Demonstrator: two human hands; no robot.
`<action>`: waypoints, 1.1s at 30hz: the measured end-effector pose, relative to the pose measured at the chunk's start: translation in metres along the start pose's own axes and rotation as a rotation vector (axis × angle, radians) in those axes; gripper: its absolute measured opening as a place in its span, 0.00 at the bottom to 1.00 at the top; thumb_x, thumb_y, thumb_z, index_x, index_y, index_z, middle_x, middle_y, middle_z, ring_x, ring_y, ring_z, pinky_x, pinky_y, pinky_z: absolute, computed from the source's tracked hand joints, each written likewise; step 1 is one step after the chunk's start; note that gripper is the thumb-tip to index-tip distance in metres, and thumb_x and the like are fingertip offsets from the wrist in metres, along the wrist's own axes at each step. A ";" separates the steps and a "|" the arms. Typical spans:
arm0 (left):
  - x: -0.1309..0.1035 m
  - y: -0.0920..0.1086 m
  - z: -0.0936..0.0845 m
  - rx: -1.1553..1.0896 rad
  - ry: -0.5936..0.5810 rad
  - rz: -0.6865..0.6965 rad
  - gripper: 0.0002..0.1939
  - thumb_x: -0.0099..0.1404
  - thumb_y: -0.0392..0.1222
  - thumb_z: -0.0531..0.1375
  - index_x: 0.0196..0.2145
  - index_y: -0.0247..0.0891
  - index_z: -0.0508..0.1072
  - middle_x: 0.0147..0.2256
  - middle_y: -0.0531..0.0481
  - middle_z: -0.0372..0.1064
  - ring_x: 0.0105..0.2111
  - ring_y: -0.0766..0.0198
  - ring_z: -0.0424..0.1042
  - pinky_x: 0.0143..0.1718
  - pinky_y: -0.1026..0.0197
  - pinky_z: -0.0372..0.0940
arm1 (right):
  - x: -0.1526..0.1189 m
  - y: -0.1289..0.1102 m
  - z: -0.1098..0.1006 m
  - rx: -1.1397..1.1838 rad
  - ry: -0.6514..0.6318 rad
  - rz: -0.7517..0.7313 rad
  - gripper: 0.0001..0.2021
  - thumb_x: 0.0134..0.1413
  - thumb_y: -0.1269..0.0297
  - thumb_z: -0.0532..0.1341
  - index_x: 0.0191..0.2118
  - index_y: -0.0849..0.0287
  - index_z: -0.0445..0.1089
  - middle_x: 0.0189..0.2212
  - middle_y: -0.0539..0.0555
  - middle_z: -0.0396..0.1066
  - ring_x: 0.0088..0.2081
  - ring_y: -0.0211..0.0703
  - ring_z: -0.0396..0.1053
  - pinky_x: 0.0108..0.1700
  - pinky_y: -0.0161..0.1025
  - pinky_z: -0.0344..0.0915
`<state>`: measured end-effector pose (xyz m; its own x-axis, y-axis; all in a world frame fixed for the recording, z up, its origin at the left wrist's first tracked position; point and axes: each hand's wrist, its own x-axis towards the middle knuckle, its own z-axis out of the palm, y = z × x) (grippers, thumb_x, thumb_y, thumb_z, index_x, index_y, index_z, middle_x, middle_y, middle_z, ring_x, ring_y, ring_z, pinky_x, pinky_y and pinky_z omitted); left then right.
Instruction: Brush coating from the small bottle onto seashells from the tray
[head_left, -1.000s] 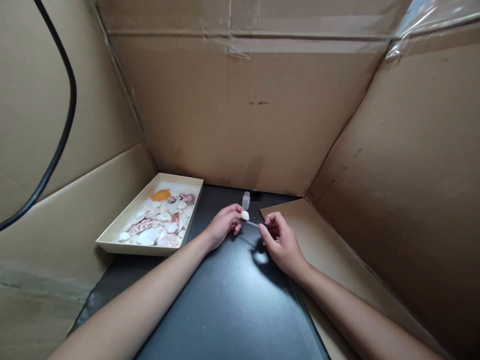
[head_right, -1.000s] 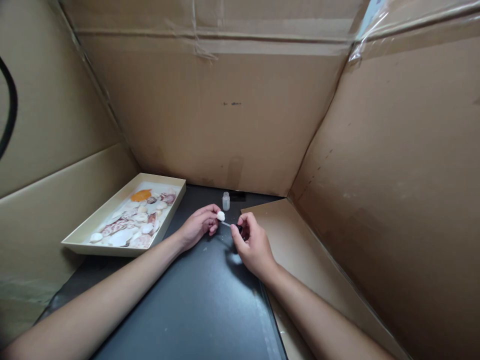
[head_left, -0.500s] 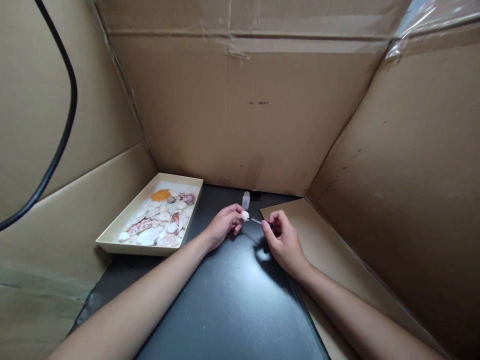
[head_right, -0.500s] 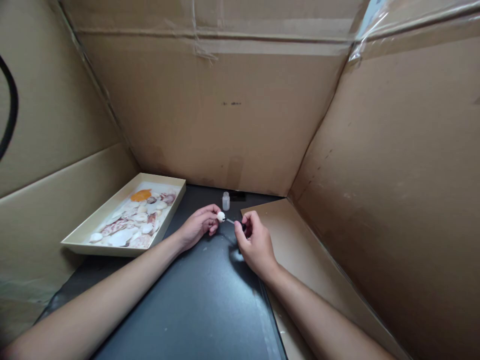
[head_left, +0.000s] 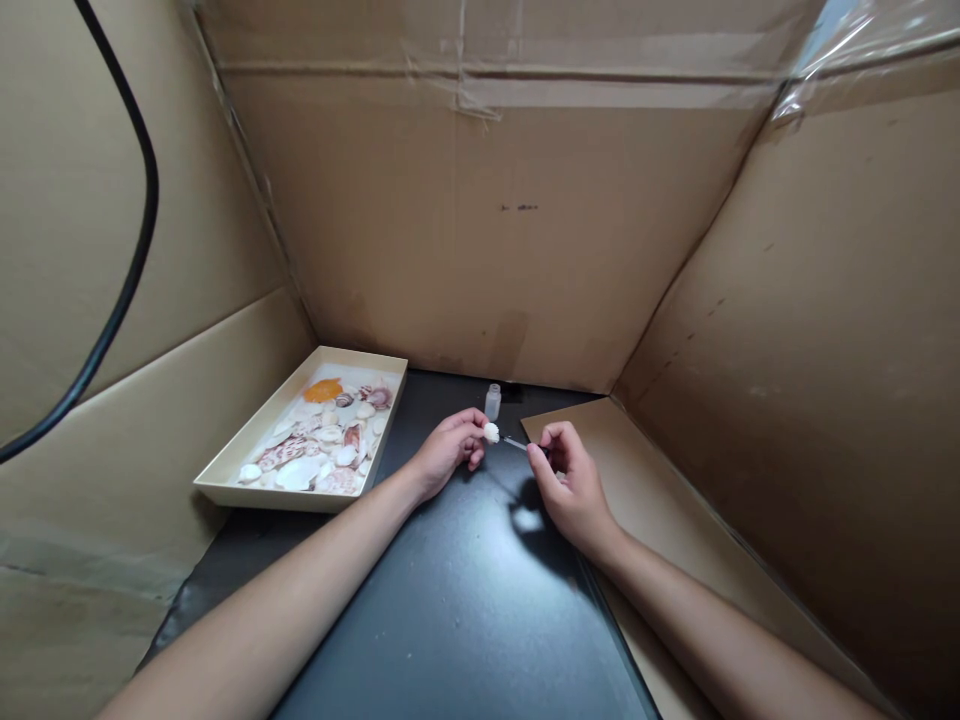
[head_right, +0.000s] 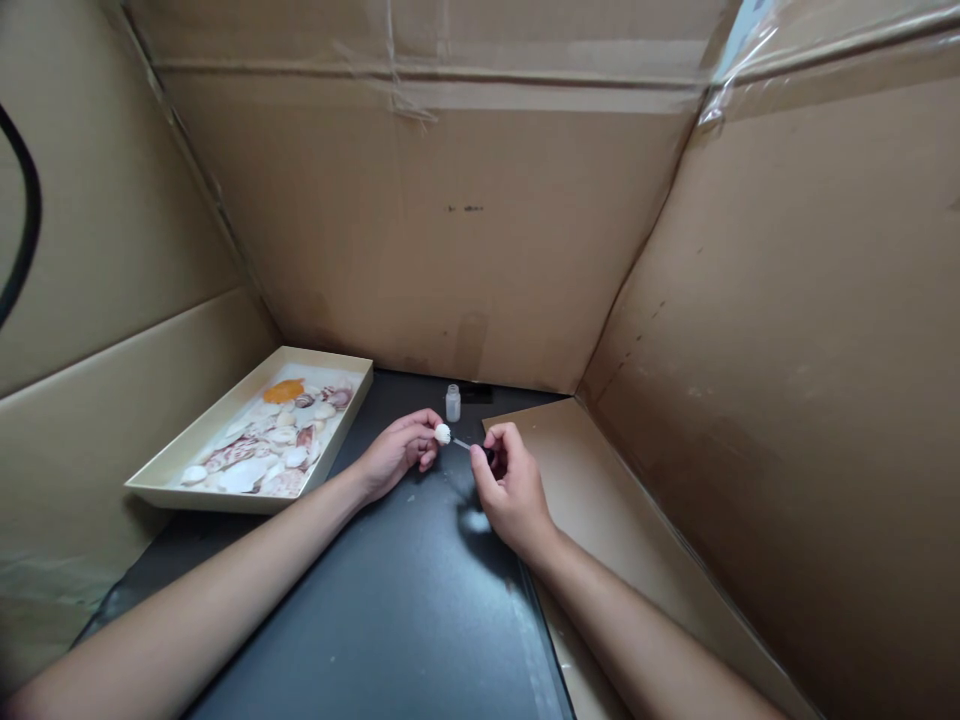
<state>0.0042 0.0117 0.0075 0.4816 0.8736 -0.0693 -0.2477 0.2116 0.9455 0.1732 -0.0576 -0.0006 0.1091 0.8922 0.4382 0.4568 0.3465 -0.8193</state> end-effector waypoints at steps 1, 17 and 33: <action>0.000 0.000 0.000 -0.003 -0.003 0.001 0.06 0.52 0.36 0.57 0.29 0.36 0.63 0.23 0.55 0.63 0.17 0.74 0.59 0.19 0.68 0.53 | 0.000 0.000 0.000 0.015 -0.018 0.002 0.07 0.59 0.60 0.56 0.35 0.55 0.56 0.24 0.45 0.57 0.24 0.36 0.56 0.27 0.34 0.55; -0.001 0.002 0.001 0.041 0.005 -0.007 0.06 0.52 0.36 0.56 0.30 0.36 0.63 0.22 0.56 0.62 0.17 0.74 0.58 0.20 0.68 0.52 | 0.001 -0.001 0.001 -0.011 0.040 -0.021 0.06 0.59 0.61 0.57 0.36 0.57 0.60 0.27 0.47 0.60 0.26 0.36 0.57 0.29 0.34 0.56; -0.001 0.000 0.000 0.054 0.010 -0.011 0.05 0.52 0.36 0.56 0.29 0.37 0.62 0.20 0.57 0.60 0.17 0.73 0.58 0.20 0.68 0.52 | 0.000 -0.001 0.001 -0.006 -0.088 -0.022 0.06 0.61 0.61 0.55 0.36 0.57 0.63 0.27 0.48 0.63 0.26 0.37 0.59 0.29 0.34 0.56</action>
<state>0.0040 0.0107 0.0077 0.4752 0.8760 -0.0827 -0.1964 0.1972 0.9605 0.1724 -0.0580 -0.0003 0.0212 0.9066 0.4215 0.4632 0.3648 -0.8077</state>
